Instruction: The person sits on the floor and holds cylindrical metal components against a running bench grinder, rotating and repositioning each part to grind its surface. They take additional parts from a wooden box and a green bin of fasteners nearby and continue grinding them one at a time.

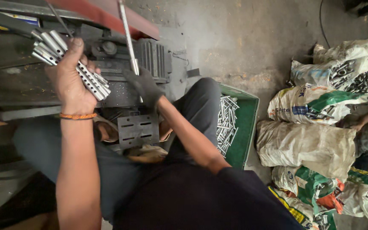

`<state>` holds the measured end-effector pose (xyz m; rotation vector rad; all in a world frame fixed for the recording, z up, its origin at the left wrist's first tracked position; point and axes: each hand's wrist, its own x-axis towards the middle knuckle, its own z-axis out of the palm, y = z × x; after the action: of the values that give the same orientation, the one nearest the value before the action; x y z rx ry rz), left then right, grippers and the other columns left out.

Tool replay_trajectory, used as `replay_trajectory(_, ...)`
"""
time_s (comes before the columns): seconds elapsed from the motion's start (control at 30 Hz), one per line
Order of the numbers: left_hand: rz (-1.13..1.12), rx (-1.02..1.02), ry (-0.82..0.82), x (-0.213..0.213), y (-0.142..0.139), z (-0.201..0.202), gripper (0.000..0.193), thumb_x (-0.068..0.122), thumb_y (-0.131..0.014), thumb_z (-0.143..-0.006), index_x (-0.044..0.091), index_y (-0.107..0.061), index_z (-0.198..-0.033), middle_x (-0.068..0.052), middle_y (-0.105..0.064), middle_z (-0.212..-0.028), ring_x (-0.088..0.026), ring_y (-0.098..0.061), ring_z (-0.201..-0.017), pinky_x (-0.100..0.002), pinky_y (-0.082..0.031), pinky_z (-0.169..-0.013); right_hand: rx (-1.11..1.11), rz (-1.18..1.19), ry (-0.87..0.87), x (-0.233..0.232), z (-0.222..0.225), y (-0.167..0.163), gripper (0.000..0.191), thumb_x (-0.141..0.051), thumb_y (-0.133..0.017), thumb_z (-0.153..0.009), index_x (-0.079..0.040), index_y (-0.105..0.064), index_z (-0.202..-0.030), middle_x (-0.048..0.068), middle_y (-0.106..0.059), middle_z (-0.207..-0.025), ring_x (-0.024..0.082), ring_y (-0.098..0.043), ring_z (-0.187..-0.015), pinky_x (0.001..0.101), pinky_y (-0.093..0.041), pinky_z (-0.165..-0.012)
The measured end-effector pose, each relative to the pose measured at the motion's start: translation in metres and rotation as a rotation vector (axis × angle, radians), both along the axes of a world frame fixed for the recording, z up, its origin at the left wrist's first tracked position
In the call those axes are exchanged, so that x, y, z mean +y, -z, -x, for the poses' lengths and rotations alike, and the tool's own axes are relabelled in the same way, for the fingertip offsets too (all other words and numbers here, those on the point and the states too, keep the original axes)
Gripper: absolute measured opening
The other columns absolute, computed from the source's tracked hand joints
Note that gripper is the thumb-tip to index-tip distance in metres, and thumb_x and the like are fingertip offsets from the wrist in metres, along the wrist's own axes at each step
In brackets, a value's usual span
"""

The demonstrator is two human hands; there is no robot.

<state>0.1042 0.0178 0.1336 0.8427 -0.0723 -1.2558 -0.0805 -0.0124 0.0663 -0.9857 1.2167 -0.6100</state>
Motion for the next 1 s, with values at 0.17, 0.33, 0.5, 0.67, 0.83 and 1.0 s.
replay_trajectory(0.17,-0.030,0.074,-0.001,0.002,0.000,-0.013,0.021,0.012,-0.085,-0.093,0.008,-0.066,-0.098,-0.002,-0.055,-0.070,-0.015,-0.054,-0.057,-0.033,-0.049,-0.056,0.067,0.061,0.037,-0.009,-0.014,0.033,0.023,-0.023,-0.067,-0.095,-0.004,-0.056,-0.087,-0.001,-0.053,-0.059,0.010,-0.048,-0.044,0.0313,-0.038,-0.038)
replay_trajectory(0.33,-0.040,0.110,-0.015,0.000,-0.005,-0.010,0.022,0.013,-0.086,-0.094,0.008,-0.065,-0.095,-0.001,-0.054,-0.069,-0.015,-0.053,-0.057,-0.033,-0.049,-0.057,0.216,0.100,0.042,0.000,-0.027,0.032,0.022,-0.022,-0.067,-0.092,-0.004,-0.059,-0.083,0.002,-0.058,-0.060,0.011,-0.054,-0.047,0.0325,-0.046,-0.041)
replay_trajectory(0.5,-0.059,0.116,-0.017,-0.005,-0.008,-0.002,0.017,0.011,-0.085,-0.091,0.008,-0.069,-0.096,0.000,-0.053,-0.067,-0.014,-0.052,-0.056,-0.032,-0.049,-0.056,0.109,0.100,0.037,0.003,-0.031,0.019,0.022,-0.023,-0.065,-0.094,-0.003,-0.059,-0.085,0.001,-0.055,-0.060,0.012,-0.052,-0.046,0.0318,-0.043,-0.040)
replay_trajectory(0.67,-0.001,0.131,-0.010,-0.005,-0.005,-0.001,0.014,0.006,-0.081,-0.096,0.006,-0.067,-0.097,-0.002,-0.055,-0.071,-0.015,-0.053,-0.058,-0.033,-0.050,-0.059,0.087,0.055,0.032,0.002,-0.031,0.008,0.026,-0.023,-0.064,-0.094,-0.003,-0.054,-0.081,0.003,-0.053,-0.056,0.013,-0.052,-0.042,0.0325,-0.042,-0.038)
replay_trajectory(0.83,-0.005,0.126,-0.018,-0.007,-0.003,-0.002,0.013,0.004,-0.079,-0.096,0.006,-0.066,-0.097,-0.003,-0.055,-0.071,-0.015,-0.054,-0.058,-0.033,-0.052,-0.058,0.144,0.004,0.042,-0.001,-0.035,0.001,0.027,-0.025,-0.064,-0.092,-0.003,-0.055,-0.078,0.004,-0.055,-0.054,0.014,-0.054,-0.040,0.0338,-0.044,-0.037)
replay_trajectory(1.0,0.003,0.119,-0.028,-0.007,-0.004,-0.001,0.013,0.001,-0.078,-0.097,0.004,-0.066,-0.098,-0.004,-0.056,-0.073,-0.015,-0.055,-0.059,-0.033,-0.053,-0.059,0.081,0.026,-0.003,-0.006,-0.034,-0.009,0.031,-0.024,-0.061,-0.094,-0.001,-0.054,-0.075,0.006,-0.053,-0.052,0.016,-0.052,-0.038,0.0352,-0.043,-0.035)
